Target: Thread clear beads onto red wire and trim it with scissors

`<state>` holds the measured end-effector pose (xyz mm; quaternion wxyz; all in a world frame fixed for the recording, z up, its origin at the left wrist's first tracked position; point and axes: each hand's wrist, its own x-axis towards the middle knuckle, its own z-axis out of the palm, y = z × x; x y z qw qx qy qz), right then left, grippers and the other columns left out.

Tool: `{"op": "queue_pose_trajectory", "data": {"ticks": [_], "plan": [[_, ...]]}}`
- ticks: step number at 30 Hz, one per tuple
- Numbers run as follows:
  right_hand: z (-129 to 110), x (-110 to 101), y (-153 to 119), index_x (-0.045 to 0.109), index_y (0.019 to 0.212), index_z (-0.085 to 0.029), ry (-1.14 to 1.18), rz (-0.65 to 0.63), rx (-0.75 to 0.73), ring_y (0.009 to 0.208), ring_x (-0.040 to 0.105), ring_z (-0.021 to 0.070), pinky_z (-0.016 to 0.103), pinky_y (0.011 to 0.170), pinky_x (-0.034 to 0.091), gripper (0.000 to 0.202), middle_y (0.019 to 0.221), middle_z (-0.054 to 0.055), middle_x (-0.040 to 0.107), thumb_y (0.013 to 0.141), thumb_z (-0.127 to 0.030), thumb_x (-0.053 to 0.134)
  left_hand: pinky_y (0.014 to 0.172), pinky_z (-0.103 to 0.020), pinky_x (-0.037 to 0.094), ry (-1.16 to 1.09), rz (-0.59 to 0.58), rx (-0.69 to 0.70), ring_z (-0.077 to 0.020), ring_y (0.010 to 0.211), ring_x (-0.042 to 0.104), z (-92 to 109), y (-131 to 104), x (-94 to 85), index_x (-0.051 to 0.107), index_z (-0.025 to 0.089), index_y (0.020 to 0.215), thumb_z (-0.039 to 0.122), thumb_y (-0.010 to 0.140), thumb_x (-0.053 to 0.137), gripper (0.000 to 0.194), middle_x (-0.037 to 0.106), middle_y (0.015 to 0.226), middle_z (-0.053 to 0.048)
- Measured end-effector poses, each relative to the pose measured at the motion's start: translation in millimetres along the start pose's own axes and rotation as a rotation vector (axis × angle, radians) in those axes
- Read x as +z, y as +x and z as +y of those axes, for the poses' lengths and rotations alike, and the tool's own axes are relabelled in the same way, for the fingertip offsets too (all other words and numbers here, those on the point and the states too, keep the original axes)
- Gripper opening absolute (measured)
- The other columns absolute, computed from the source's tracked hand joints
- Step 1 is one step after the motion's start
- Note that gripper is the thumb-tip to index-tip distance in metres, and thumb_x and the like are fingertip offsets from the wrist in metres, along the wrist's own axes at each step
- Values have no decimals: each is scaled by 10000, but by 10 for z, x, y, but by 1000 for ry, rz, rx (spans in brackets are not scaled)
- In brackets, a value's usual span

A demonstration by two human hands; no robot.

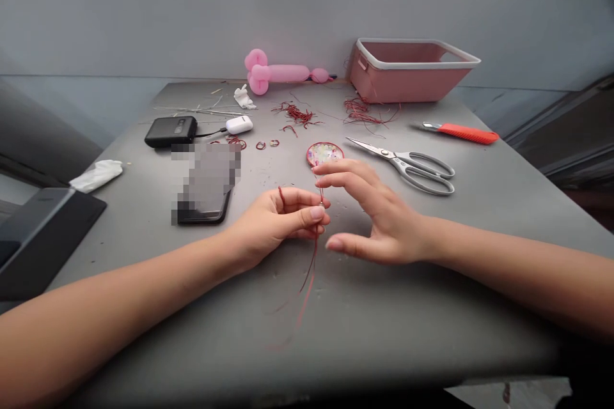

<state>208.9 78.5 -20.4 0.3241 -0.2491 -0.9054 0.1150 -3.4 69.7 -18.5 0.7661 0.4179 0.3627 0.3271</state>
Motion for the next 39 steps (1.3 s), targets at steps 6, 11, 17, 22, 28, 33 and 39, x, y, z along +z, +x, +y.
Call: {"op": "queue_pose_trajectory", "data": {"ticks": [6, 11, 17, 22, 28, 33, 39], "plan": [[-148, 52, -73, 268, 1439, -170, -24, -72, 82, 1376, 375, 333, 564, 1110, 361, 823, 1427, 213, 427, 817, -541, 659, 646, -230, 513, 65, 96, 49, -112, 697, 648, 5, -15, 58, 697, 149, 849, 291, 683, 853, 268, 696, 775, 1], [-206, 47, -91, 212, 1474, -149, -56, -120, 101, 1407, 325, 329, 571, 1130, 335, 780, 1471, 217, 377, 846, -388, 608, 648, -240, 514, 70, 103, 57, -103, 656, 636, 2, -11, 59, 688, 148, 853, 308, 683, 850, 284, 694, 770, 3], [-233, 34, -78, 219, 1463, -159, -65, -128, 98, 1423, 297, 332, 567, 1131, 333, 783, 1482, 207, 364, 784, -276, 591, 690, -263, 515, 36, 77, 38, -123, 692, 650, -5, -8, 48, 683, 148, 858, 309, 673, 857, 300, 702, 756, -6], [-270, 62, -67, 272, 1414, -111, -148, -82, 103, 1408, 314, 354, 571, 1119, 341, 748, 1474, 238, 369, 762, -275, 599, 724, -272, 509, 21, 46, 26, -129, 714, 659, 12, -24, 73, 683, 153, 850, 295, 682, 853, 278, 702, 752, -3], [-235, 77, -44, 425, 1259, -116, -355, 27, -5, 1344, 420, 394, 592, 1082, 343, 554, 1386, 248, 486, 736, -229, 570, 716, -239, 479, 77, 107, -53, -153, 877, 671, 99, -100, 122, 708, 179, 845, 299, 716, 830, 214, 711, 836, -7], [-209, 59, -24, 481, 1221, -128, -448, 50, -57, 1257, 531, 349, 545, 1072, 377, 467, 1236, 193, 623, 762, -197, 529, 710, -264, 482, 162, 103, -7, -191, 910, 676, 88, -102, 138, 707, 170, 895, 332, 729, 818, 257, 729, 880, -38], [-81, 59, 95, 555, 1017, -157, -464, 52, -153, 900, 615, 228, 429, 902, 499, 229, 938, 110, 653, 889, -68, 387, 773, -286, 524, 116, 178, 40, -114, 725, 662, 89, -68, 139, 695, 142, 906, 305, 719, 827, 280, 706, 877, -12]]}}
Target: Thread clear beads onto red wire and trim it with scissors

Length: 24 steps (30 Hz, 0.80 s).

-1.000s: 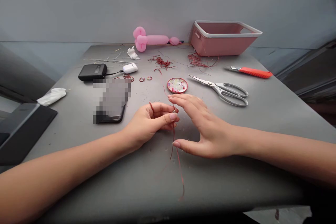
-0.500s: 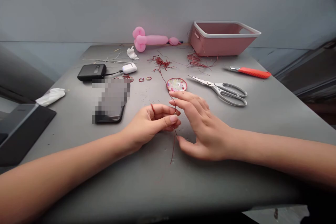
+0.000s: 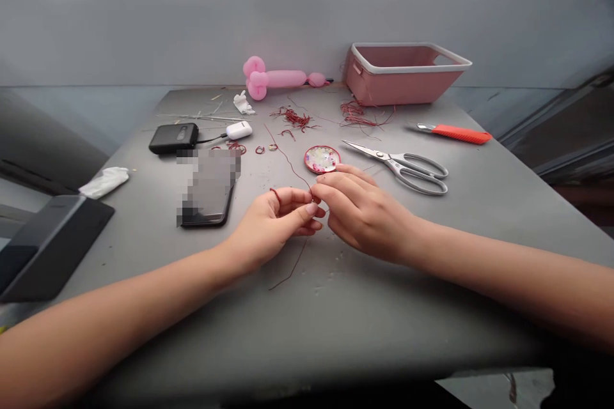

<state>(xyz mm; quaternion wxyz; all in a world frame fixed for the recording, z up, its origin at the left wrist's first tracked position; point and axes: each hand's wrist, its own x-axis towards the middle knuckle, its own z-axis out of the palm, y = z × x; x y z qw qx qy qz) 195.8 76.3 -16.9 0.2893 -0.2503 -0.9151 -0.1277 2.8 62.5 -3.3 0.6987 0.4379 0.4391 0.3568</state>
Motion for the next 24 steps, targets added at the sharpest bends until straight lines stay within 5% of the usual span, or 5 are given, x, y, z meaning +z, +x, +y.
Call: {"op": "queue_pose_trajectory", "data": {"ticks": [3, 11, 18, 24], "plan": [[52, 39, 34, 565, 981, -130, 12, -17, 16, 788, 548, 214, 373, 745, 504, 243, 879, 116, 615, 901, -41, 353, 797, -265, 532, -35, 44, 13, -101, 741, 670, 40, 10, -1, 681, 139, 901, 285, 721, 828, 275, 700, 842, -1], [83, -82, -6, 529, 979, -145, 166, -105, 54, 696, 495, 178, 301, 617, 444, 203, 814, 69, 565, 798, -86, 458, 708, -236, 537, -1, -93, -75, -104, 681, 675, 88, 45, 19, 699, 109, 853, 343, 735, 819, 288, 730, 787, -53], [65, -244, -125, 516, 1121, -170, 469, -107, 140, 850, 561, 197, 346, 765, 487, 280, 953, 85, 602, 868, -280, 565, 738, -231, 527, -28, -65, -95, -92, 709, 679, 79, -17, 140, 648, 141, 827, 297, 731, 822, 253, 706, 796, -9], [96, -241, -199, 541, 1091, -175, 465, -115, 123, 845, 584, 182, 320, 754, 509, 202, 957, 83, 630, 901, -234, 577, 752, -257, 524, 8, -70, -105, -108, 727, 671, 30, -33, 153, 636, 136, 834, 310, 751, 802, 254, 688, 813, -23]]}}
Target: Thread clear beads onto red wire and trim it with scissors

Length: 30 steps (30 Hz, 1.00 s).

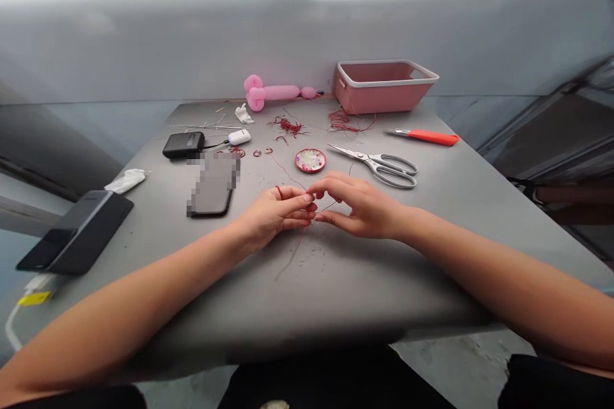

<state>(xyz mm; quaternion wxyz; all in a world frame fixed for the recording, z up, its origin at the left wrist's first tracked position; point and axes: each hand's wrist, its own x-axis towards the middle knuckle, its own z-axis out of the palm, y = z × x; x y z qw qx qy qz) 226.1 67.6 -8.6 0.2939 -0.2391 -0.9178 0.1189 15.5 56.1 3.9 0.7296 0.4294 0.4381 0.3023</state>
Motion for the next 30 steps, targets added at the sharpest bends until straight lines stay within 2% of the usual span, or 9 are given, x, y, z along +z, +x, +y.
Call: {"op": "queue_pose_trajectory", "data": {"ticks": [3, 8, 12, 16, 21, 23, 27, 30], "plan": [[32, 11, -18, 576, 1076, -161, -103, -6, -35, 807, 603, 181, 312, 710, 520, 162, 933, 96, 647, 949, -246, 520, 767, -267, 519, 29, -17, 12, -115, 754, 664, -41, 15, -39, 632, 137, 838, 334, 761, 794, 266, 685, 817, -28], [79, 75, -61, 616, 1082, -148, -294, 110, -166, 803, 642, 203, 342, 705, 522, 175, 921, 107, 693, 969, -238, 517, 700, -252, 491, 41, -27, 46, -103, 696, 626, -100, 36, -71, 629, 131, 830, 360, 750, 799, 297, 667, 751, -14], [70, 116, -90, 614, 1104, -159, -194, 138, -97, 835, 653, 194, 326, 715, 535, 186, 935, 96, 693, 950, -247, 558, 688, -243, 475, 1, -45, 91, -92, 687, 613, -156, 44, -85, 646, 139, 890, 294, 686, 849, 327, 659, 749, 11], [21, 137, -108, 621, 1063, -162, -117, 164, -19, 810, 660, 179, 294, 692, 534, 153, 895, 79, 696, 936, -233, 574, 688, -243, 480, 12, -33, 109, -94, 689, 622, -190, 39, -79, 638, 141, 865, 268, 675, 852, 314, 658, 725, 21], [-28, 160, -116, 634, 898, -155, -186, 216, -77, 713, 644, 169, 299, 662, 508, 48, 788, 68, 699, 917, -192, 610, 705, -249, 489, 68, -22, 126, -92, 697, 623, -187, 32, -42, 620, 141, 844, 283, 683, 838, 306, 652, 745, 22], [-37, 156, -114, 633, 907, -158, -220, 220, -113, 697, 639, 165, 303, 651, 497, 12, 785, 64, 706, 905, -167, 625, 721, -252, 494, 85, -36, 117, -90, 708, 626, -186, 34, -39, 614, 143, 853, 289, 687, 836, 313, 646, 768, 24], [-23, 94, -114, 625, 1018, -181, -318, 234, -191, 729, 637, 160, 308, 687, 517, 152, 859, 59, 725, 890, -100, 617, 727, -250, 506, 90, -18, 111, -82, 697, 620, -180, 50, -51, 599, 146, 848, 305, 701, 828, 315, 628, 761, 34], [7, 18, -121, 621, 1022, -214, -424, 245, -190, 785, 642, 163, 314, 733, 531, 231, 920, 49, 725, 879, -37, 584, 748, -255, 518, 24, 21, 115, -73, 682, 614, -171, 63, -59, 581, 154, 835, 311, 688, 839, 336, 606, 750, 54]]}}
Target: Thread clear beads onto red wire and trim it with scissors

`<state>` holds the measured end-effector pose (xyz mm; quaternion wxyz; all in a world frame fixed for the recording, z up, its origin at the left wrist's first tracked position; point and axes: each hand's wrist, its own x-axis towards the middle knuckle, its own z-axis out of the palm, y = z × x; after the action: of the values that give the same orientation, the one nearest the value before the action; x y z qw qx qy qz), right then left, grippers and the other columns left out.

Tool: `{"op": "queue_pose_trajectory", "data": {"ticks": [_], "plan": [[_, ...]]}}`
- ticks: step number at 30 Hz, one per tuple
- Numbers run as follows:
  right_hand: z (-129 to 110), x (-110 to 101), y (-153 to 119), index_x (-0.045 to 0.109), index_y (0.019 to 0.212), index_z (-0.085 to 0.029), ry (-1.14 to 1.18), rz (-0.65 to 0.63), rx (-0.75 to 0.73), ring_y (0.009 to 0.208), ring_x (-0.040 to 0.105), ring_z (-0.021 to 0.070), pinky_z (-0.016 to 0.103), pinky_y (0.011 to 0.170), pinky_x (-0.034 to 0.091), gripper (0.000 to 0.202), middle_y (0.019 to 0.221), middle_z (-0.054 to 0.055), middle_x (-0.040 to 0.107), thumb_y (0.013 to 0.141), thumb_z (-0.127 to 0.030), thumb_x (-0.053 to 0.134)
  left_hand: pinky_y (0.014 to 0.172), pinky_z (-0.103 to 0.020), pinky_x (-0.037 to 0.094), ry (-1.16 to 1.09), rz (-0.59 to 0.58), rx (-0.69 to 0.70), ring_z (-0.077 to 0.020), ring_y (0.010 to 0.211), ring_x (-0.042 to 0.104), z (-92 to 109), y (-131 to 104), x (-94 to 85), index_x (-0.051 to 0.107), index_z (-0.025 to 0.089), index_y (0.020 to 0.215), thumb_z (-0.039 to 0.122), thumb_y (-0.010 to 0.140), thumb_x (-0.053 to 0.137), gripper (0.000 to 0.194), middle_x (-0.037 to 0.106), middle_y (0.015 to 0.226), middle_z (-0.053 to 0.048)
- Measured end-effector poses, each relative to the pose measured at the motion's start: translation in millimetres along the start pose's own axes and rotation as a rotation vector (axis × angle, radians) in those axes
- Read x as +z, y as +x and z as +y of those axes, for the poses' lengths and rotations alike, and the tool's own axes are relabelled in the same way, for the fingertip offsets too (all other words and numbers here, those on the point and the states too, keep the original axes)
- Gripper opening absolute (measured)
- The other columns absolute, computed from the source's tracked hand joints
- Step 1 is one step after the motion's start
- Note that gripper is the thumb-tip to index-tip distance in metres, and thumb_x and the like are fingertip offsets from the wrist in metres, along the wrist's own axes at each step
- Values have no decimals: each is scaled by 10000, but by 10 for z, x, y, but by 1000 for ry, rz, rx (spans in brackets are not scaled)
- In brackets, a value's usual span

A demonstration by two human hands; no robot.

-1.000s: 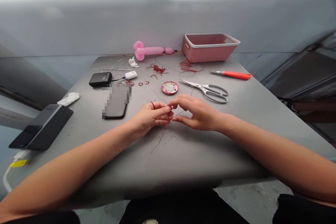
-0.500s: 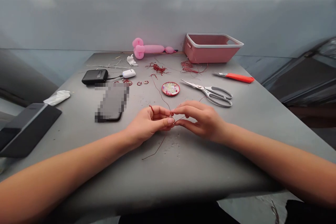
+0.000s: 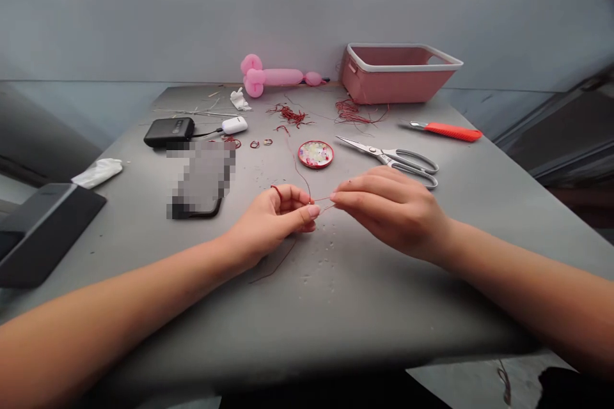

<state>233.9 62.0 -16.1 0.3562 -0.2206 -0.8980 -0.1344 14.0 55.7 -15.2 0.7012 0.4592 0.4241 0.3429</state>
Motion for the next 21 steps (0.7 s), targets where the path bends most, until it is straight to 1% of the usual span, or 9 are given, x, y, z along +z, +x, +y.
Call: {"op": "queue_pose_trajectory", "data": {"ticks": [4, 7, 9, 11, 12, 15, 17, 19, 21], "plan": [[37, -33, -9, 621, 962, -207, -36, -11, 16, 777, 642, 165, 314, 713, 528, 214, 891, 48, 720, 876, -18, 566, 773, -266, 517, -9, -3, 7, -81, 709, 617, 8, -2, -3, 591, 158, 843, 316, 682, 841, 336, 609, 775, 51], [29, -22, -20, 627, 939, -201, 18, -25, 19, 750, 634, 157, 306, 698, 522, 212, 849, 41, 716, 881, -13, 547, 784, -265, 497, 104, -61, -7, -89, 744, 605, 16, -20, 5, 651, 153, 934, 305, 721, 806, 304, 635, 822, 24], [20, -23, -21, 639, 927, -209, 104, -42, 59, 741, 634, 148, 298, 693, 521, 209, 827, 35, 709, 905, -39, 519, 788, -270, 485, 154, -62, -8, -98, 758, 599, 25, -33, 14, 665, 154, 941, 304, 737, 787, 281, 645, 835, 13], [9, -44, -8, 652, 917, -214, 243, -88, 151, 731, 635, 138, 287, 685, 521, 200, 823, 35, 704, 925, -82, 503, 782, -283, 483, 162, -36, 10, -110, 753, 599, 38, -45, 23, 659, 159, 886, 314, 735, 780, 248, 644, 834, 9], [4, -63, 6, 657, 909, -213, 329, -131, 225, 726, 634, 135, 279, 677, 521, 181, 822, 34, 703, 926, -106, 512, 770, -289, 484, 173, -29, 20, -116, 741, 597, 46, -51, 26, 655, 161, 864, 320, 733, 776, 240, 643, 826, 7], [-2, -139, 66, 663, 879, -198, 623, -322, 518, 733, 633, 134, 260, 672, 522, 92, 818, 24, 696, 907, -203, 576, 702, -285, 466, 291, -42, 43, -126, 685, 572, 72, -74, 27, 665, 161, 846, 327, 749, 750, 211, 627, 740, 7], [8, -183, 99, 661, 876, -186, 850, -467, 681, 726, 627, 132, 246, 643, 517, 100, 804, 21, 682, 898, -261, 600, 674, -276, 448, 364, -67, 62, -126, 676, 559, 81, -94, 25, 677, 160, 846, 320, 759, 741, 193, 628, 723, 3], [29, -201, 112, 654, 889, -175, 1046, -560, 760, 708, 618, 122, 231, 613, 510, 113, 788, 19, 668, 900, -275, 604, 680, -265, 450, 358, -101, 64, -119, 697, 559, 80, -110, 25, 678, 162, 842, 312, 764, 743, 181, 644, 767, -4], [49, -188, 104, 642, 903, -170, 1169, -564, 793, 707, 623, 111, 218, 617, 515, 96, 783, 15, 667, 901, -261, 613, 693, -260, 476, 275, -142, 38, -114, 722, 565, 73, -121, 30, 671, 164, 837, 310, 761, 756, 185, 650, 817, -8]]}}
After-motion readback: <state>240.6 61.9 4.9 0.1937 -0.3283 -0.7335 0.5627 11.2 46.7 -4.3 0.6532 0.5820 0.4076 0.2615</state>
